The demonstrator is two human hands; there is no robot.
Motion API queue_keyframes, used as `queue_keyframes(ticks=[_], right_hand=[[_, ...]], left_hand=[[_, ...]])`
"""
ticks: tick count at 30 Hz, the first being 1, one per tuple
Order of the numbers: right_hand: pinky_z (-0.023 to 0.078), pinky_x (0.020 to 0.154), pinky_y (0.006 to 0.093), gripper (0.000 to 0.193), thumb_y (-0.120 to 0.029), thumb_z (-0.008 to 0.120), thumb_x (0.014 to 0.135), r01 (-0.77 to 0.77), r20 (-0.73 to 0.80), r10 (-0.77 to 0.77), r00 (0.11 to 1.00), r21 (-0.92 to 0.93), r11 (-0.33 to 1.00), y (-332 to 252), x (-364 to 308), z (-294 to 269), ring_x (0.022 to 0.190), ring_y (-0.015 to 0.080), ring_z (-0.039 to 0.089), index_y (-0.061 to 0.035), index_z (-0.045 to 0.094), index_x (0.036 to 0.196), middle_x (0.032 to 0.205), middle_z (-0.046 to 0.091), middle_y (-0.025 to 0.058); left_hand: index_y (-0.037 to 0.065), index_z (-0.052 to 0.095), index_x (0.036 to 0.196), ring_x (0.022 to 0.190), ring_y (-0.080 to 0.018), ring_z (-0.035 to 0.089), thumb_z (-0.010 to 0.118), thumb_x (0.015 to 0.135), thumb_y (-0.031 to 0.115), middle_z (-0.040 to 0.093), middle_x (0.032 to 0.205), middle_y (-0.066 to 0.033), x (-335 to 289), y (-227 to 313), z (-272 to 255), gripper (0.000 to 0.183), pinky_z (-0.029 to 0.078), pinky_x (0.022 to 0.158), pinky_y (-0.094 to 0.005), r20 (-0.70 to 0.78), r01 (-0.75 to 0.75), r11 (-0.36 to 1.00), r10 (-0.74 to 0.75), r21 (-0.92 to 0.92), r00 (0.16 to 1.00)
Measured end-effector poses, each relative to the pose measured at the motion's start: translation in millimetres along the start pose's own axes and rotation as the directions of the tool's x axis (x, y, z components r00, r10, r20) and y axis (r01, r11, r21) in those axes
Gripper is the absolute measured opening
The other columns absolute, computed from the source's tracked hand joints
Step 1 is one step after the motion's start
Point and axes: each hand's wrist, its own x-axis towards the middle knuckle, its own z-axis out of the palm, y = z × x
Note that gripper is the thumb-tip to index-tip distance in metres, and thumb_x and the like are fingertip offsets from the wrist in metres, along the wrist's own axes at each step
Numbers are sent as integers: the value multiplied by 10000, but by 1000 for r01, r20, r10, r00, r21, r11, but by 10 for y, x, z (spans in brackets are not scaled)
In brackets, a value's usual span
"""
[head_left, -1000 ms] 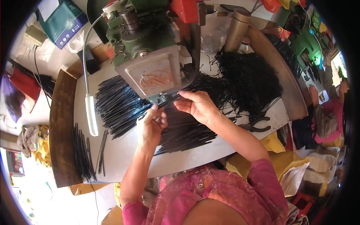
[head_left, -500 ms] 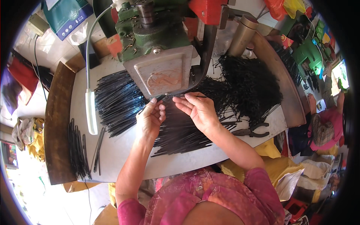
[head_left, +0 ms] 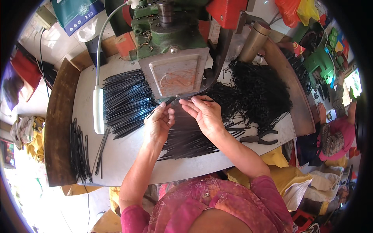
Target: The person attaches small metal pieces onto umbrella ribs by positioning them under a tabletop press machine by hand.
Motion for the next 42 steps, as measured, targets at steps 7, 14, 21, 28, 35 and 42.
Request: queue_keyframes(ticks=[7, 14, 21, 28, 35, 42], right_hand=[[477, 825, 376, 112, -33, 523, 811, -50, 41, 51, 998, -5, 999, -36, 82, -47, 896, 299, 580, 57, 491, 870, 917, 565, 191], [473, 819, 357, 205, -30, 543, 783, -149, 140, 153, 978, -36, 988, -102, 226, -101, 886, 274, 583, 92, 513, 945, 948, 576, 183], [492, 775, 332, 217, -56, 570, 776, -154, 163, 171, 972, -114, 981, -170, 244, -101, 854, 247, 593, 78, 529, 942, 949, 581, 168], [518, 650, 285, 206, -83, 577, 786, -194, 47, 211, 976, -232, 953, -181, 248, -117, 750, 235, 609, 72, 540, 918, 868, 580, 150], [524, 634, 283, 202, -81, 574, 788, -168, 75, 186, 980, -201, 965, -172, 239, -125, 732, 237, 608, 81, 538, 904, 849, 574, 154], [526, 637, 287, 202, -78, 563, 791, -179, 55, 196, 979, -222, 958, -139, 252, -144, 733, 238, 609, 89, 530, 900, 849, 568, 159]], left_hand=[[-33, 553, 885, 581, -121, 518, 559, 814, 182, 569, 687, -60, 4, 3, 16, 227, 408, 510, -227, -12, -24, 999, 25, 37, 1000], [-29, 557, 858, 537, -119, 493, 553, 808, 166, 565, 662, -54, 90, 89, -12, 201, 364, 468, -221, 4, 3, 994, -4, 113, 1000], [-19, 564, 826, 522, -126, 495, 571, 784, 149, 564, 628, -55, 164, 172, -59, 172, 350, 456, -230, 42, 89, 987, -95, 132, 995], [-15, 565, 806, 485, -113, 476, 571, 785, 145, 553, 610, -41, 217, 240, -53, 162, 332, 419, -212, 48, 144, 973, -154, 179, 987], [-18, 564, 809, 479, -120, 486, 569, 787, 135, 559, 612, -47, 209, 245, 7, 155, 341, 406, -215, -4, 152, 972, -154, 178, 988], [-13, 563, 803, 489, -127, 493, 582, 782, 145, 557, 611, -49, 239, 235, -6, 160, 344, 413, -221, -18, 175, 968, -175, 178, 984]])
